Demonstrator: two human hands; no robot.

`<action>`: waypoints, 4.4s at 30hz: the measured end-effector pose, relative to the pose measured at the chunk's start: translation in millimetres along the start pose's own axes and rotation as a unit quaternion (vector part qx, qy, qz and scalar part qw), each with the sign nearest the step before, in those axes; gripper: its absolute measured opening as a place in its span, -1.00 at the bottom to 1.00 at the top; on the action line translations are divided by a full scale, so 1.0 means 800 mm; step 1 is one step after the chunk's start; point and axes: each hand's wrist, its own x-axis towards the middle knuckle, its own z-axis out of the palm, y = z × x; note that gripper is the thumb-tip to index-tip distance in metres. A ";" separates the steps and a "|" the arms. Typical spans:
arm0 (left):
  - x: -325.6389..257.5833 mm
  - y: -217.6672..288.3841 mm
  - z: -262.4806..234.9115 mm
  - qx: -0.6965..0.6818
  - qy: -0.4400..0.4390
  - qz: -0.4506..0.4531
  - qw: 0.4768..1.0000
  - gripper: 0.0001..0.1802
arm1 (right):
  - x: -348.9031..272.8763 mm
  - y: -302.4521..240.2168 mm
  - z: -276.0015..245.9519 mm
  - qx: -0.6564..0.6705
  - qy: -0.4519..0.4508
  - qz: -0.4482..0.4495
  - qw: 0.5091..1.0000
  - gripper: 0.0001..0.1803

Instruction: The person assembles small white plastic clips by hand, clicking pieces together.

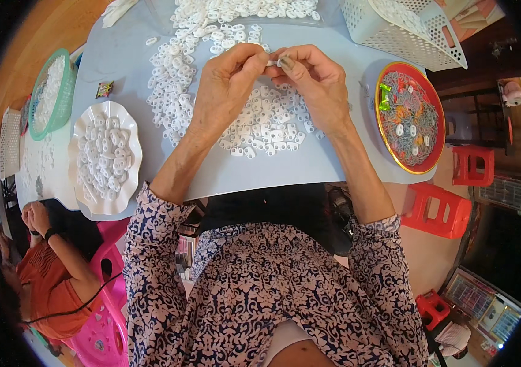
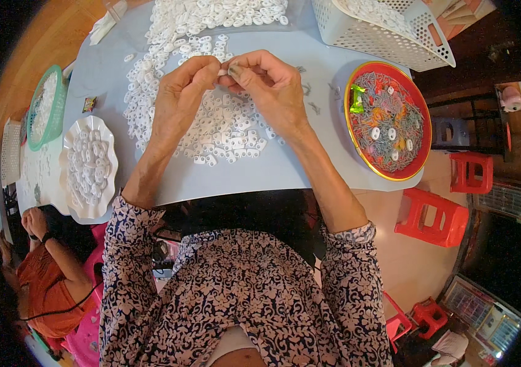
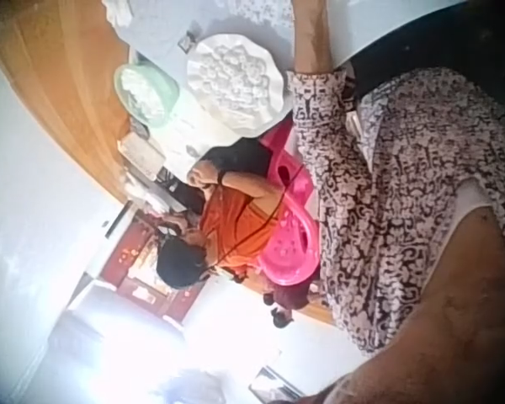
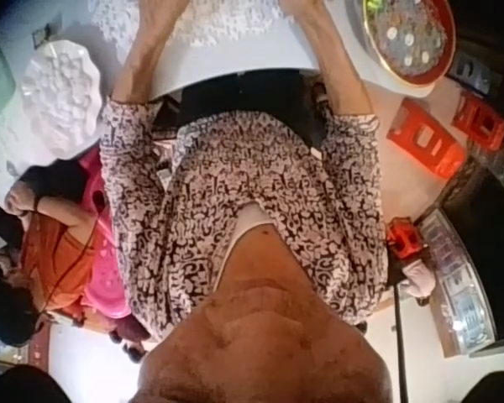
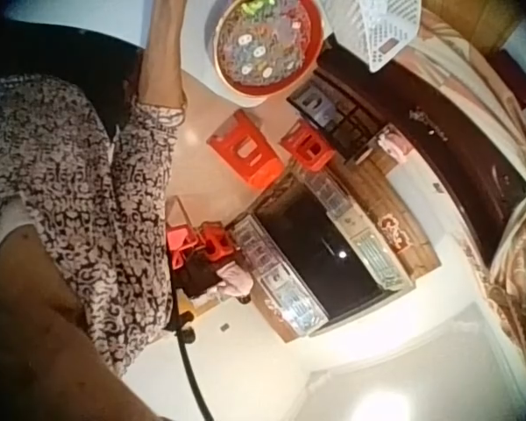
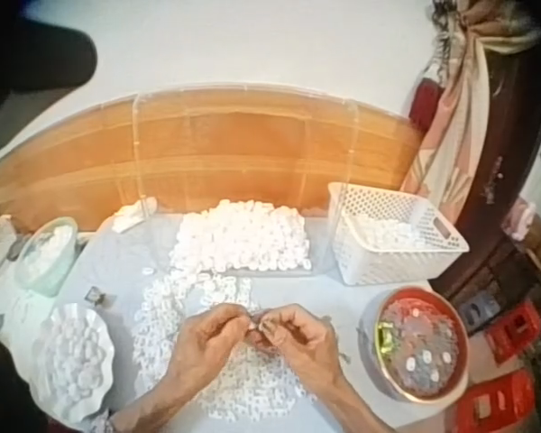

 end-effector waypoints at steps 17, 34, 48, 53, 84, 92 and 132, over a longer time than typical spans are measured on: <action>0.001 0.007 -0.006 -0.057 -0.105 -0.061 0.991 -0.74 | 0.000 0.007 -0.009 0.049 0.003 -0.013 0.999 -0.84; 0.002 0.003 -0.007 -0.107 -0.006 -0.090 0.990 -0.70 | -0.005 -0.001 0.009 0.012 -0.031 0.022 0.999 -0.84; 0.003 0.002 -0.013 -0.154 -0.030 -0.125 0.980 -0.73 | -0.007 0.000 0.008 -0.045 0.008 -0.022 0.999 -0.84; 0.002 0.002 -0.010 -0.173 -0.033 -0.095 0.980 -0.73 | -0.007 -0.003 0.010 -0.091 0.004 -0.018 0.996 -0.82; 0.001 0.009 -0.007 0.007 -0.076 -0.038 0.996 -0.70 | -0.011 -0.007 0.015 -0.062 0.029 -0.026 0.997 -0.80; 0.001 0.009 -0.007 0.009 -0.069 -0.030 0.997 -0.68 | -0.009 0.001 0.012 -0.072 0.037 -0.038 0.996 -0.78; -0.002 0.002 -0.005 -0.014 -0.125 -0.040 0.991 -0.75 | -0.012 -0.013 0.011 -0.344 -0.011 -0.152 0.926 -0.73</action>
